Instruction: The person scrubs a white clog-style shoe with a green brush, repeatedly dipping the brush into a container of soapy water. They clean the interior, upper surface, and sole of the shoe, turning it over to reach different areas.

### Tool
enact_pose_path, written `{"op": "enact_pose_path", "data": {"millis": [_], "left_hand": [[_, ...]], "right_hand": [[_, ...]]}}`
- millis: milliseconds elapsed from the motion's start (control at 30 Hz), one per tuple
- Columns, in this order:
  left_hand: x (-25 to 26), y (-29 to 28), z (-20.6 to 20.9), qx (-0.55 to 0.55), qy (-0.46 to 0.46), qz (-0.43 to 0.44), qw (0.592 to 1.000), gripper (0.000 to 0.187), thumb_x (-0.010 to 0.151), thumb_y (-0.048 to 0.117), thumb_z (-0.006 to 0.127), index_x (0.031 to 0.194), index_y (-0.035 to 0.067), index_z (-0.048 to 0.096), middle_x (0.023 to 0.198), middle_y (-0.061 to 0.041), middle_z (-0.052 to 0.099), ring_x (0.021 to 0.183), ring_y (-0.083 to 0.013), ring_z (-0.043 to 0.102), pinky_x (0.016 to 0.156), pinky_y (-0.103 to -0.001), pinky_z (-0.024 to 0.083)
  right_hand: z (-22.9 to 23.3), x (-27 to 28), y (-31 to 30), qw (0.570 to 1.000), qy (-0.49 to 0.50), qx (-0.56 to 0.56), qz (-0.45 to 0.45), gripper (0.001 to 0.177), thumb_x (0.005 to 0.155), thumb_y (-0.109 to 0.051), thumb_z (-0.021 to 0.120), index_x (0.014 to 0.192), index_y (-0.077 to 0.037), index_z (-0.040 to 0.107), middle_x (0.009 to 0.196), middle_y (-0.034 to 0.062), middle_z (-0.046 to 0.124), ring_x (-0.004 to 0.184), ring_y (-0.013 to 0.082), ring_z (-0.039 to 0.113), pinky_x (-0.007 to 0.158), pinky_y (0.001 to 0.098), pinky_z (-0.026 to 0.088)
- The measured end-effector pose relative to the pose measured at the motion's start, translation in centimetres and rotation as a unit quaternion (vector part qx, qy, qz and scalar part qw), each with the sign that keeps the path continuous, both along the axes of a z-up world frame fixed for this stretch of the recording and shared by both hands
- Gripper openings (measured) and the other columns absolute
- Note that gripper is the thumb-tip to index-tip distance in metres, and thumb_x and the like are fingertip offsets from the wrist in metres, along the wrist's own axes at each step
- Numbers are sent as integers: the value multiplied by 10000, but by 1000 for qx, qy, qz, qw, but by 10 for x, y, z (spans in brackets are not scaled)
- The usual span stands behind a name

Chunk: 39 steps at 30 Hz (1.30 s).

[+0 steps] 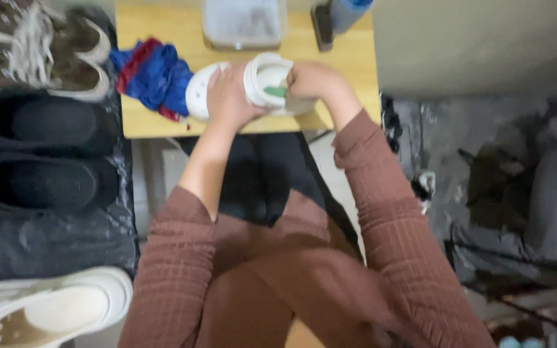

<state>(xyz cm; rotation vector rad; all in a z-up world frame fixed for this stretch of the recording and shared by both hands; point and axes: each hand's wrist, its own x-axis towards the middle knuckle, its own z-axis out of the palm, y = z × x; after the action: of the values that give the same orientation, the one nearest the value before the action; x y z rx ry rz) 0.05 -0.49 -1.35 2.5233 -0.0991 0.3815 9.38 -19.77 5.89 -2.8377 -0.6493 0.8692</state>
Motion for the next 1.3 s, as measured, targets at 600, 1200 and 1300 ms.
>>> {"op": "enact_pose_path", "data": {"millis": [600,1200,1300], "left_hand": [[4,6,-4,-24,70,-32,997,1085,538,571,957,1425,116,529,1395,-90,611,1394,-257,494,1239,-522,254],[10,13,-9,-10,154,-61,986,1138,630,655,871,1528,130,408,1538,-48,493,1489,-204,385,1291,-512,208],[13,13,-21,-25,149,-63,987,1159,613,660,870,1536,141,400,1546,-25,490,1491,-179,381,1296,-504,200]], "right_hand": [[-37,0,40,996,-29,80,39,268,825,-294,632,1000,-175,795,1015,160,764,1066,398,710,892,536,563],[6,-1,27,999,-7,22,-29,252,845,-417,691,1042,-297,794,1036,91,770,1115,360,698,957,502,555],[22,17,-17,997,10,-34,-65,270,861,-355,680,1057,-220,809,1076,141,776,1149,383,686,976,506,544]]}}
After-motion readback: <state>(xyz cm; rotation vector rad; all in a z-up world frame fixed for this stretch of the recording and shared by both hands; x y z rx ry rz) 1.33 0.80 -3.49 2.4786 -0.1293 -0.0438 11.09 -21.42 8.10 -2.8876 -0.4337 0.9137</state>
